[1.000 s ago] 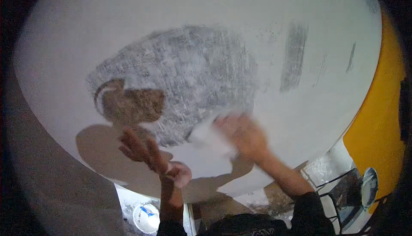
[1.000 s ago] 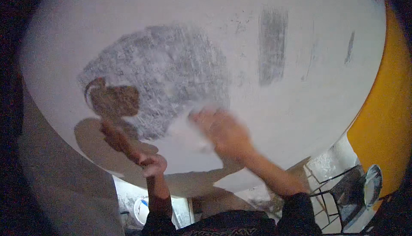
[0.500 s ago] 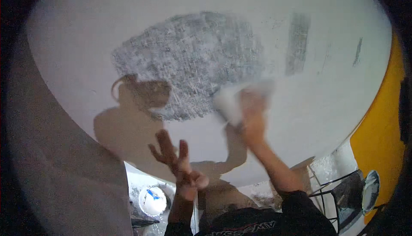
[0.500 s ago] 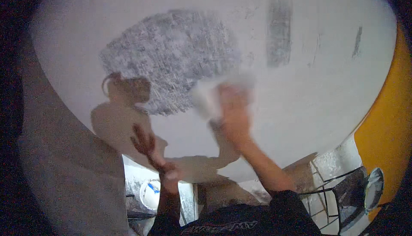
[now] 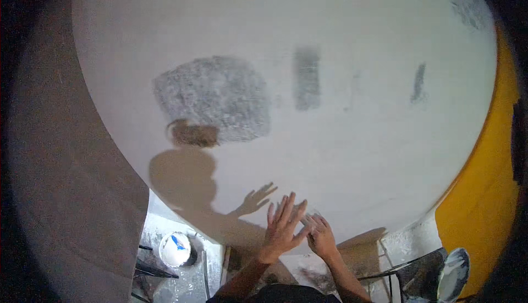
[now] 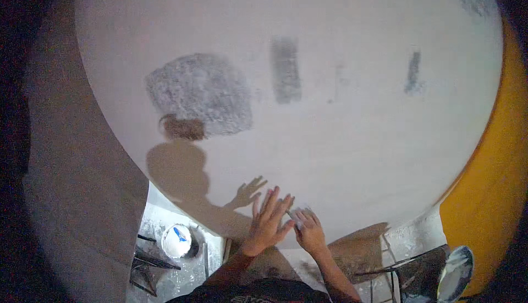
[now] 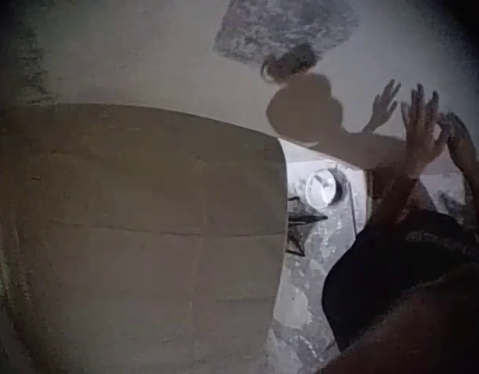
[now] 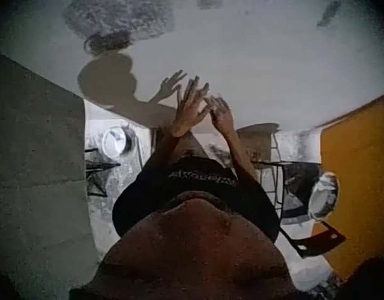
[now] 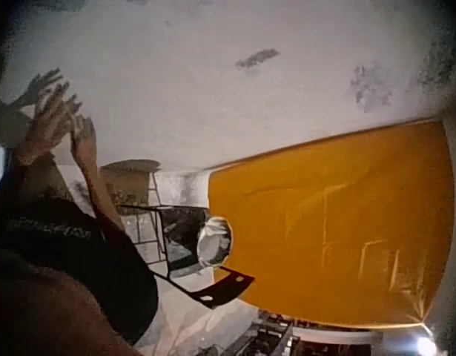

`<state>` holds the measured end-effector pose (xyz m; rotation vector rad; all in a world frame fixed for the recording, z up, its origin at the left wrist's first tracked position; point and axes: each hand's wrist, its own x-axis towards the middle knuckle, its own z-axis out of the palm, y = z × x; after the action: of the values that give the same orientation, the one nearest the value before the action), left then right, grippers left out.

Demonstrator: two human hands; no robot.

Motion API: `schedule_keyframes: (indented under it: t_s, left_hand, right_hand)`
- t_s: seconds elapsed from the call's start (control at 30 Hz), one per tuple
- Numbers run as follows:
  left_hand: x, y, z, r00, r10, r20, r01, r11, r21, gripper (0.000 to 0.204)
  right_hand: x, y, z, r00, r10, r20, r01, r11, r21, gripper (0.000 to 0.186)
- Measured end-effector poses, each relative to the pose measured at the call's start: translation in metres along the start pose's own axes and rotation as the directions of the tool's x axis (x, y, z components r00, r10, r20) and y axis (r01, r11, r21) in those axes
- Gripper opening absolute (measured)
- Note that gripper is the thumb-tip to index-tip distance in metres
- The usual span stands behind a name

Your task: Patching and sanding a wall surface.

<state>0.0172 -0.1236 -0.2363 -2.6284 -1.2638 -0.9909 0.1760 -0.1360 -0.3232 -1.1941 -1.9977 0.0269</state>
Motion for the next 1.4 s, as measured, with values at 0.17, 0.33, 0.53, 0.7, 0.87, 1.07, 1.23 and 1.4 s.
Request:
schedule_keyframes:
  t_s: [0.17, 0.33, 0.53, 0.7, 0.87, 1.07, 1.23, 1.4]
  left_hand:
    - [-0.016, 0.068, 0.064, 0.946, 0.204, 0.251, -0.185, 0.978, -0.097, 0.064]
    - [-0.040, 0.127, 0.147, 0.840, 0.442, 0.315, -0.417, 0.897, -0.146, 0.039]
    - [-0.038, 0.178, 0.202, 0.804, 0.548, 0.230, -0.441, 0.810, -0.387, 0.022]
    - [-0.014, 0.200, 0.196, 0.833, 0.492, 0.253, -0.374, 0.838, -0.398, 0.018]
    - [0.019, 0.212, 0.225, 0.896, 0.418, 0.148, -0.324, 0.845, -0.425, 0.016]
    - [0.057, 0.260, 0.257, 0.881, 0.451, 0.144, -0.320, 0.791, -0.521, 0.018]
    - [0.068, 0.273, 0.267, 0.763, 0.631, 0.138, -0.350, 0.583, -0.733, 0.025]
    - [0.078, 0.334, 0.300, 0.408, 0.894, 0.188, -0.398, 0.359, -0.844, 0.059]
  right_hand:
    - [-0.097, 0.037, -0.052, 0.966, 0.248, -0.075, -0.257, 0.955, -0.146, 0.037]
    - [-0.187, 0.057, -0.095, 0.921, 0.356, -0.159, -0.386, 0.893, -0.231, 0.026]
    - [-0.237, 0.066, -0.138, 0.858, 0.466, -0.217, -0.506, 0.841, -0.192, 0.021]
    - [-0.261, 0.085, -0.156, 0.826, 0.509, -0.242, -0.555, 0.810, -0.191, 0.031]
    - [-0.249, 0.091, -0.174, 0.719, 0.621, -0.313, -0.688, 0.700, -0.192, 0.030]
    - [-0.256, 0.103, -0.200, 0.471, 0.744, -0.474, -0.879, 0.440, -0.183, 0.045]
    - [-0.245, 0.072, -0.211, 0.215, 0.733, -0.645, -0.964, 0.264, -0.021, 0.044]
    - [-0.295, 0.057, -0.236, 0.130, 0.750, -0.648, -0.974, 0.218, 0.056, 0.036]
